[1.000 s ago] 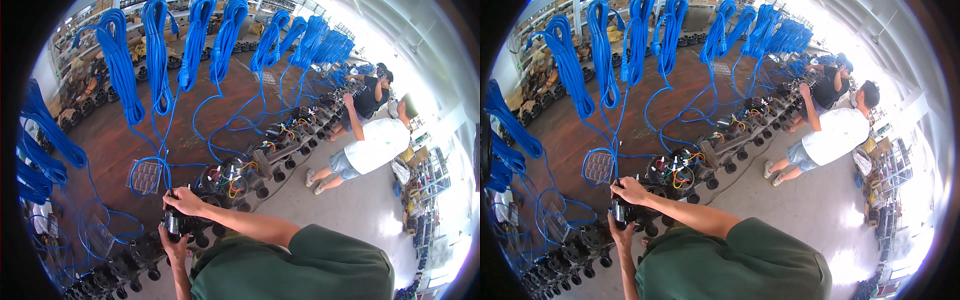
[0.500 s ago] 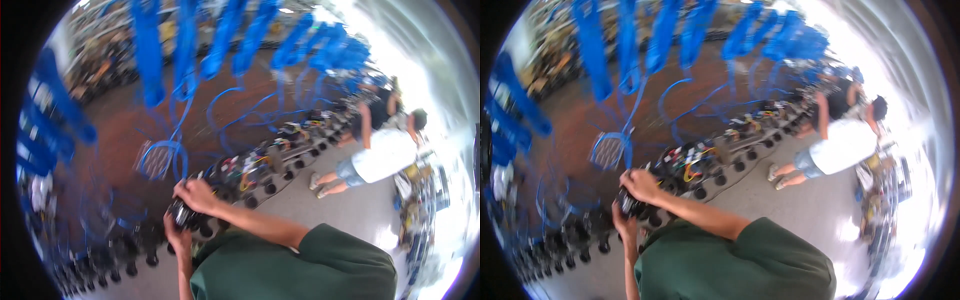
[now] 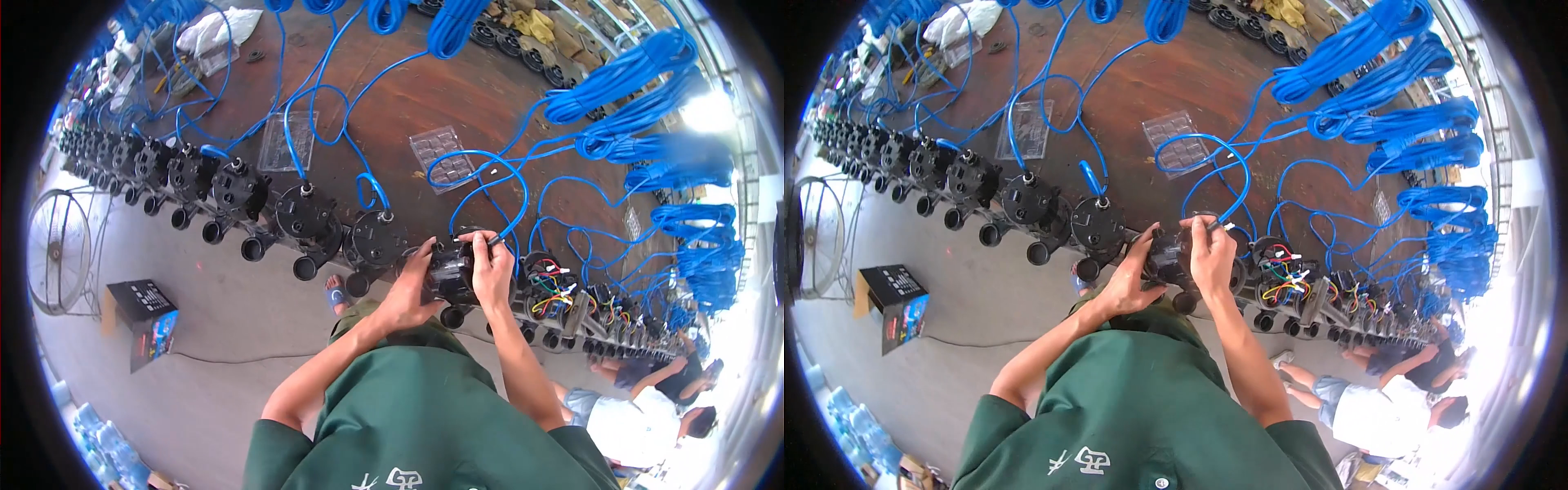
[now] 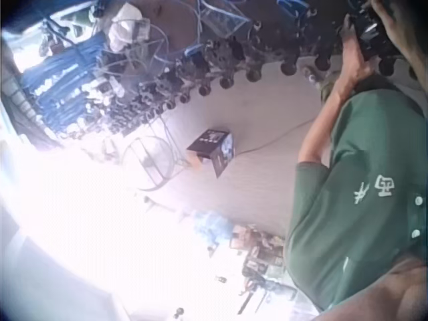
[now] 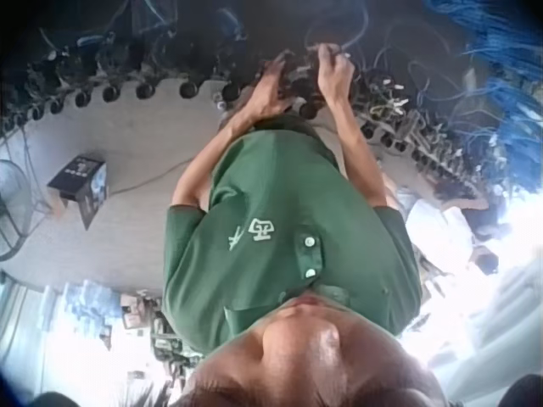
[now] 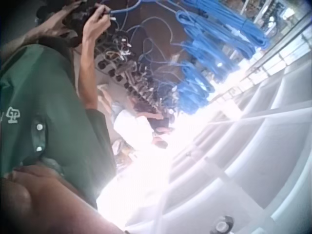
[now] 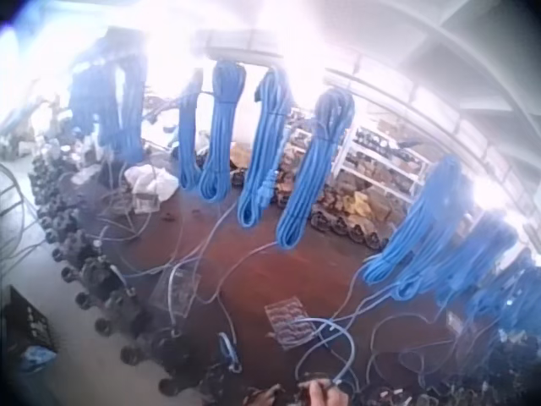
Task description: The person assembles a series of water pumps on a long workbench, connecting wires, hammering components into place, and using a specialized tool to secure parts.
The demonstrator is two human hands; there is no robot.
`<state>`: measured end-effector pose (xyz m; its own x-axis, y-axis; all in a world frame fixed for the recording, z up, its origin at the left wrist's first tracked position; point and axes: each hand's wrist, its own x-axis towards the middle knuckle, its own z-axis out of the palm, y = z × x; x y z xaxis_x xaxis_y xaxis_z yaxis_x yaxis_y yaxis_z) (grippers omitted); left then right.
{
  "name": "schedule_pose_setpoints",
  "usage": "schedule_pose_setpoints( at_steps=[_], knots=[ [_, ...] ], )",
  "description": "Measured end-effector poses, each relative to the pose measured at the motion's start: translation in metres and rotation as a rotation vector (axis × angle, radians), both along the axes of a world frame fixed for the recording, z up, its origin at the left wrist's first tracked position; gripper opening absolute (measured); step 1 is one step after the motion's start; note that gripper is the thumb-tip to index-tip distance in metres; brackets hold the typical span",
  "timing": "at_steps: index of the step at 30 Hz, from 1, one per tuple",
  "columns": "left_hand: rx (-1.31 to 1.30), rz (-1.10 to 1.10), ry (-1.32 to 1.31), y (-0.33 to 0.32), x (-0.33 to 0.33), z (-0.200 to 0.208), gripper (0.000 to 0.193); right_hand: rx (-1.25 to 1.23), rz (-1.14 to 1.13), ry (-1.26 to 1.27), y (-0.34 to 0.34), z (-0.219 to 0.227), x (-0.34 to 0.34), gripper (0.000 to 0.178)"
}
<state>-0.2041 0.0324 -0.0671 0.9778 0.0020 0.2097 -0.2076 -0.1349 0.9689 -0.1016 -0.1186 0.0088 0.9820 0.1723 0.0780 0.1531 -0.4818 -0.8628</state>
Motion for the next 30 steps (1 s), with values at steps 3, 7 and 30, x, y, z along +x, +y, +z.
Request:
schedule_pose_setpoints(
  at_steps=[3, 7, 30],
  knots=[
    [0.047, 0.0, -0.032, 0.001, 0.002, -0.004, 0.1, -0.025, 0.0, -0.025, -0.001, 0.0, 0.001, 0.025],
    [-0.091, 0.02, 0.105, 0.006, -0.003, -0.005, 0.105, -0.055, -0.015, -0.057, -0.003, -0.001, 0.003, 0.025],
    [0.064, 0.018, 0.173, 0.0, 0.031, -0.032, 0.091, 0.029, 0.499, -0.092, -0.004, 0.001, 0.019, 0.013]
  ],
)
